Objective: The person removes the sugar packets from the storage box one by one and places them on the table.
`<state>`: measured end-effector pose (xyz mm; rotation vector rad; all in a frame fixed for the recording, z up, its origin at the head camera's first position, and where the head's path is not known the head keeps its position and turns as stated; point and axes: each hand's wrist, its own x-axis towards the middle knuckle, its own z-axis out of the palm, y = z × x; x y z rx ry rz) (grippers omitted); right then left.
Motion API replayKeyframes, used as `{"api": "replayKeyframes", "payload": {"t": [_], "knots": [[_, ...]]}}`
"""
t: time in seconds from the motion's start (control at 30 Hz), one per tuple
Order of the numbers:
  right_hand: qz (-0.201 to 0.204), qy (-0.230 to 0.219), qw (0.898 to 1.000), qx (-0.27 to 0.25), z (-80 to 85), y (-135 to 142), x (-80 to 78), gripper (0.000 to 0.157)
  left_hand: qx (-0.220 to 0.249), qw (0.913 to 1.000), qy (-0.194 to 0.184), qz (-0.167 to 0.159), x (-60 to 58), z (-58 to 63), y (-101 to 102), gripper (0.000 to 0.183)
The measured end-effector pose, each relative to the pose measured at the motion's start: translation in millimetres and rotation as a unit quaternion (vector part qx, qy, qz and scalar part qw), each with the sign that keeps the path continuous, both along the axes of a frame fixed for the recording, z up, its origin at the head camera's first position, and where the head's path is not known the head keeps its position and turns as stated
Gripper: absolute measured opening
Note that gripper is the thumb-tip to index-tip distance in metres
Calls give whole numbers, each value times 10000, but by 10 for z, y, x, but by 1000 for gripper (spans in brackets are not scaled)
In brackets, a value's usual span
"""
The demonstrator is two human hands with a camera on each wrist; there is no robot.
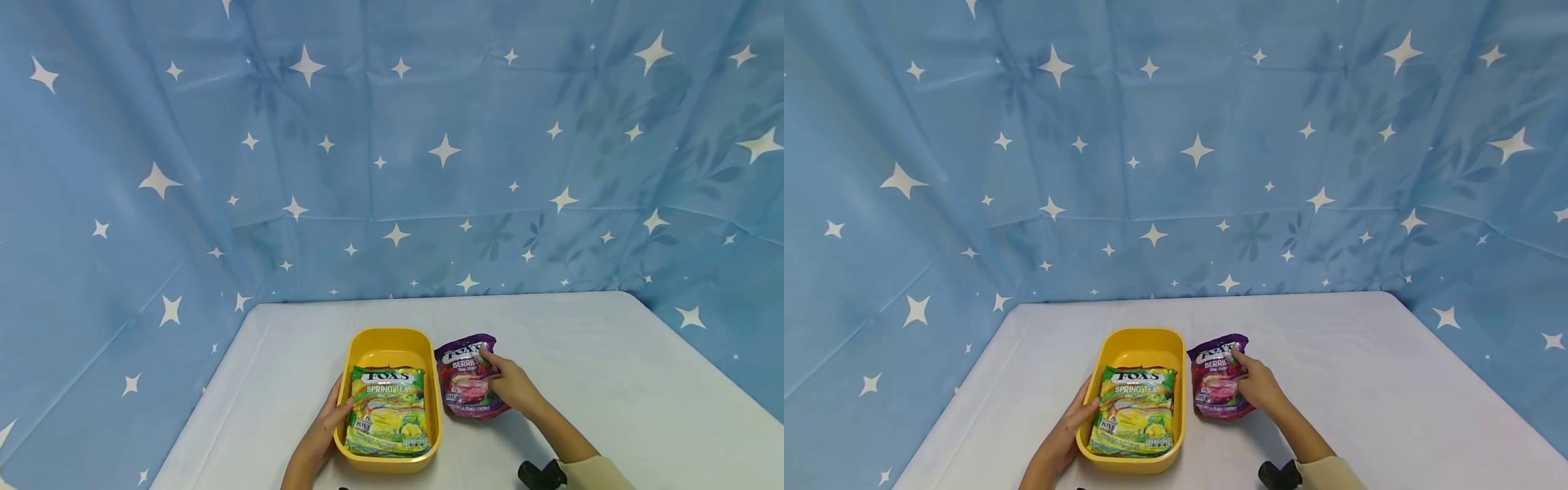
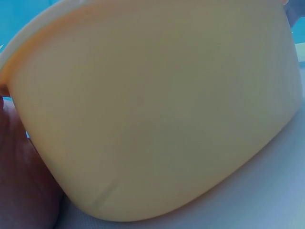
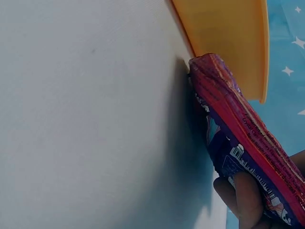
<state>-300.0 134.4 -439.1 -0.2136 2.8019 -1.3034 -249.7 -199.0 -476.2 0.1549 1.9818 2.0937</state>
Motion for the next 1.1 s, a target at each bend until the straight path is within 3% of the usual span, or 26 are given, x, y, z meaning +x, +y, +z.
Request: {"api": "replayKeyframes", "payload": {"t": [0.43,0.67,1.1], "knots": [[-38,126,9994,315,-70,17,29,66,-7,10000,77,-24,-3,-5,-1,74],[33,345,9933,1103,-112,11,10,65,111,9998,110,-84,-16,-13,0,73],[226,194,9795,1994,-120,-6,-26,64,65,9999,99,-35,-41,-30,-9,73]]}}
